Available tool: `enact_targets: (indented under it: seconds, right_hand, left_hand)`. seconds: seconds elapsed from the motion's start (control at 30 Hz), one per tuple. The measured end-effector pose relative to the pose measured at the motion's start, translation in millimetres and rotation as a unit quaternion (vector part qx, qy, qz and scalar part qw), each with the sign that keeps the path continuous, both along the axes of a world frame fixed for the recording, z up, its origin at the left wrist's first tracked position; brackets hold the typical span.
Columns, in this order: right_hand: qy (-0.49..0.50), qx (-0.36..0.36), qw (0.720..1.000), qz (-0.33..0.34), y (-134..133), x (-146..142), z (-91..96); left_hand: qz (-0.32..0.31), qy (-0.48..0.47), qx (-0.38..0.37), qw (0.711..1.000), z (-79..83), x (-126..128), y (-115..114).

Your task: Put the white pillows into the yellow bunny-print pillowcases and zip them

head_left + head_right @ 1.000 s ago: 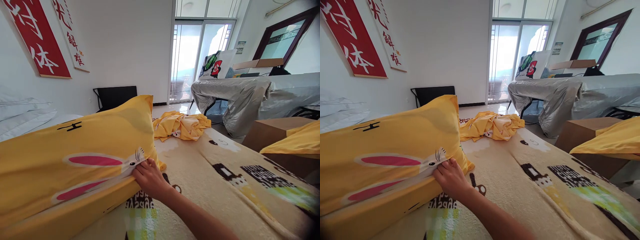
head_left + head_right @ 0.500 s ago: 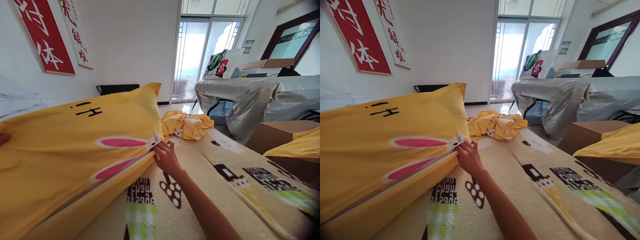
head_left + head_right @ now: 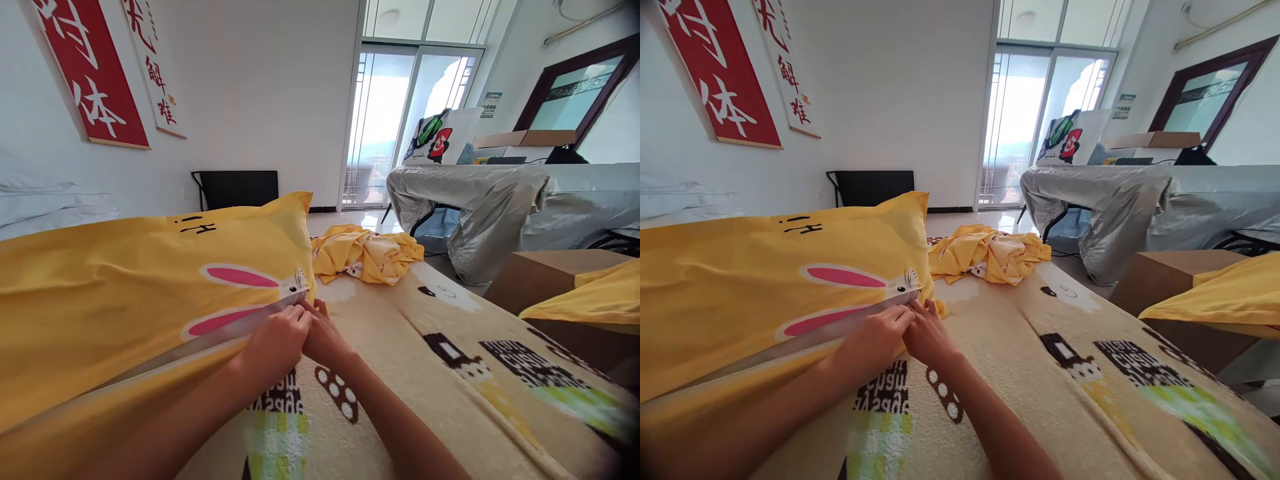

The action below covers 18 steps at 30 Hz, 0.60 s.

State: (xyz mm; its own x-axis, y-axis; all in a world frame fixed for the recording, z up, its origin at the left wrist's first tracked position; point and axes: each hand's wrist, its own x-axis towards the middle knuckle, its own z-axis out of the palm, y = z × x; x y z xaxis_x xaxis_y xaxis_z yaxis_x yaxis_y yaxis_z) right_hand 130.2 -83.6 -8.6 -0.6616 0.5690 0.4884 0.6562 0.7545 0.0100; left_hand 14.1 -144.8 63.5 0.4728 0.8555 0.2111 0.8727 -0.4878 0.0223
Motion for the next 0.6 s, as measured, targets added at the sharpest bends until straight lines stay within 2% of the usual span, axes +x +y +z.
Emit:
enact_targets:
  seconds: [0.1, 0.2, 0.33, 0.4, 0.5, 0.6]
  right_hand:
    - [0.004, -0.036, 0.999, -0.010, 7, 8, -2.7]
    - [0.011, -0.050, 0.999, 0.014, 11, 16, 2.6]
    - [0.020, -0.038, 0.998, 0.046, 10, 23, 16.0]
    - [0.015, -0.046, 0.997, 0.054, 8, 24, 20.8]
    - [-0.006, -0.063, 0.997, 0.040, 4, 24, 25.1]
    - [-0.032, -0.075, 0.997, 0.016, 1, 26, 29.6]
  left_hand:
    - [0.040, -0.047, 0.008, 0.998, -6.6, 28, 38]
    - [0.058, -0.089, 0.008, 0.994, -6.9, 27, 60]
    - [0.074, -0.153, -0.050, 0.984, -8.7, 9, 64]
    - [0.060, -0.173, -0.094, 0.979, -11.0, 3, 65]
    - [0.022, -0.196, -0.150, 0.969, -16.3, 0, 76]
    - [0.016, -0.225, -0.162, 0.961, -24.2, 6, 86]
